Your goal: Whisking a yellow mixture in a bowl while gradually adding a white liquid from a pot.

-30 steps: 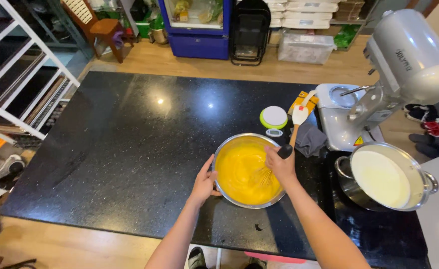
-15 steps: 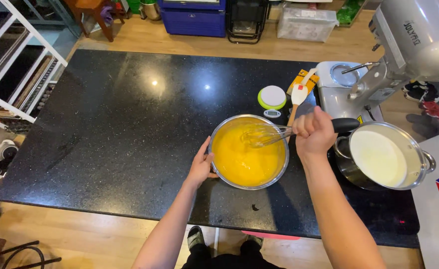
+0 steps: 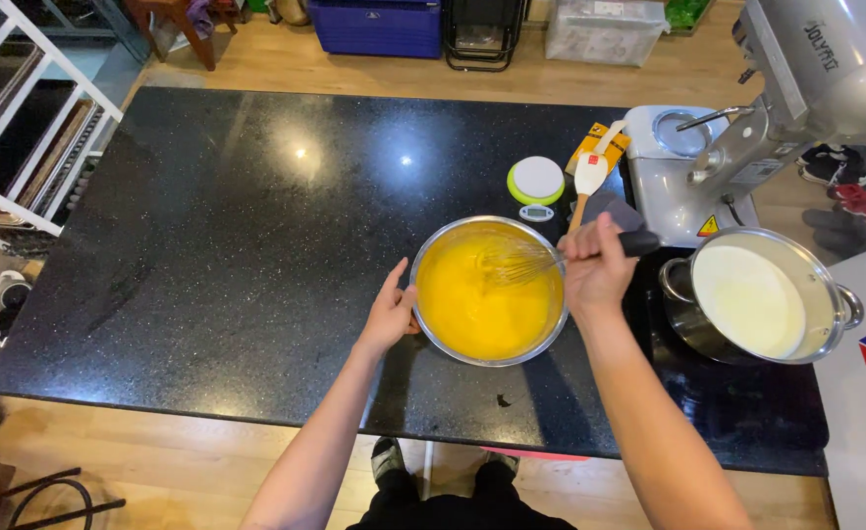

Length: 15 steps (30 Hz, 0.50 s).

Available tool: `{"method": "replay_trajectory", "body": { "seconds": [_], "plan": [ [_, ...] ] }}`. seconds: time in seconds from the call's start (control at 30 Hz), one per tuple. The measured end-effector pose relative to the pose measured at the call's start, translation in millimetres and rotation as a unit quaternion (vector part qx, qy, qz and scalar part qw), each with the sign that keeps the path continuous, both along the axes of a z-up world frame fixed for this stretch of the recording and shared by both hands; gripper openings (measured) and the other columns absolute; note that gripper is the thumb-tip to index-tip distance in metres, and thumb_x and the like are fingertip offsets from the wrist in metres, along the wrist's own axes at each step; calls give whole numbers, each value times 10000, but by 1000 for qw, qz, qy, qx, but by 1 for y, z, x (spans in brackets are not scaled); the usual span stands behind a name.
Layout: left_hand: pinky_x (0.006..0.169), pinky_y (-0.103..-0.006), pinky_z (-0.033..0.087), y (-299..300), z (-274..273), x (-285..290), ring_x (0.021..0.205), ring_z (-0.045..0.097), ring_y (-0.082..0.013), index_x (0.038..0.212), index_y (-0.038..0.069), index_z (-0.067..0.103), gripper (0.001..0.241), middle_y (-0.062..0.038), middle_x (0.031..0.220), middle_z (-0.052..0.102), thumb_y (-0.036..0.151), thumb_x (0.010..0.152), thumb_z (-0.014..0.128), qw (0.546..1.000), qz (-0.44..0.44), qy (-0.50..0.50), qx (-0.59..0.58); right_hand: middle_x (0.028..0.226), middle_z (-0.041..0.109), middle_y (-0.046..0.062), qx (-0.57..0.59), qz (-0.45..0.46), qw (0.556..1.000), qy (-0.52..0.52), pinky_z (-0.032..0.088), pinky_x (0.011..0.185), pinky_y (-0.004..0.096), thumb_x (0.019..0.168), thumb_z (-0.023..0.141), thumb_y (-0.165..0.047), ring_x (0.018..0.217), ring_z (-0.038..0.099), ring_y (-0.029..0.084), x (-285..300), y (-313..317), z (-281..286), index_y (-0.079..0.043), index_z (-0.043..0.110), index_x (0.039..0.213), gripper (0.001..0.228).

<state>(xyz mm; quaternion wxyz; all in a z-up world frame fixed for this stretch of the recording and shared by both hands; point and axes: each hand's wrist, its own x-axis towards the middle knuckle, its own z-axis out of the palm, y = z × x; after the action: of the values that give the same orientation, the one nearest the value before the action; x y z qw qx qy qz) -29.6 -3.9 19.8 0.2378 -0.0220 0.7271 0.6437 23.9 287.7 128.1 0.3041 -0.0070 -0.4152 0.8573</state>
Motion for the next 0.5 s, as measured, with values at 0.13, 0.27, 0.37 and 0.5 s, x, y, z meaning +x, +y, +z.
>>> {"method": "replay_trajectory", "body": {
  "seconds": [0.13,0.27,0.37,0.5],
  "plan": [
    [606,-294,564,0,-18,-8,655,639,-130,1578,185,345,572,-77,822,639,128,1029,495,996,1,85,-20,644,469,27,53,-132,985,-94,412,634,334,980,628,-183,592,451,164,-19,-10,-73,-102,477,716,315],
    [622,-292,544,-3,-52,-20,690,610,-137,1572,142,417,573,-66,837,640,50,1016,519,988,-21,154,4,573,318,-12,-49,-48,995,-71,342,573,328,986,591,-133,532,343,141,-35,-34,-126,-135,348,630,431],
    [623,-298,571,-3,-50,-22,707,616,-131,1567,164,410,598,-50,835,627,30,998,533,991,-15,128,21,560,331,7,-75,52,990,-110,387,595,345,938,542,-126,535,380,168,-30,-26,-137,-122,365,618,365],
    [587,-313,603,-2,-26,-18,687,640,-135,1561,215,391,621,-24,844,624,29,980,510,999,-8,34,25,496,316,11,-26,195,959,-203,356,496,351,927,563,-150,427,334,174,-18,10,-116,-125,342,571,420]
  ]
}}
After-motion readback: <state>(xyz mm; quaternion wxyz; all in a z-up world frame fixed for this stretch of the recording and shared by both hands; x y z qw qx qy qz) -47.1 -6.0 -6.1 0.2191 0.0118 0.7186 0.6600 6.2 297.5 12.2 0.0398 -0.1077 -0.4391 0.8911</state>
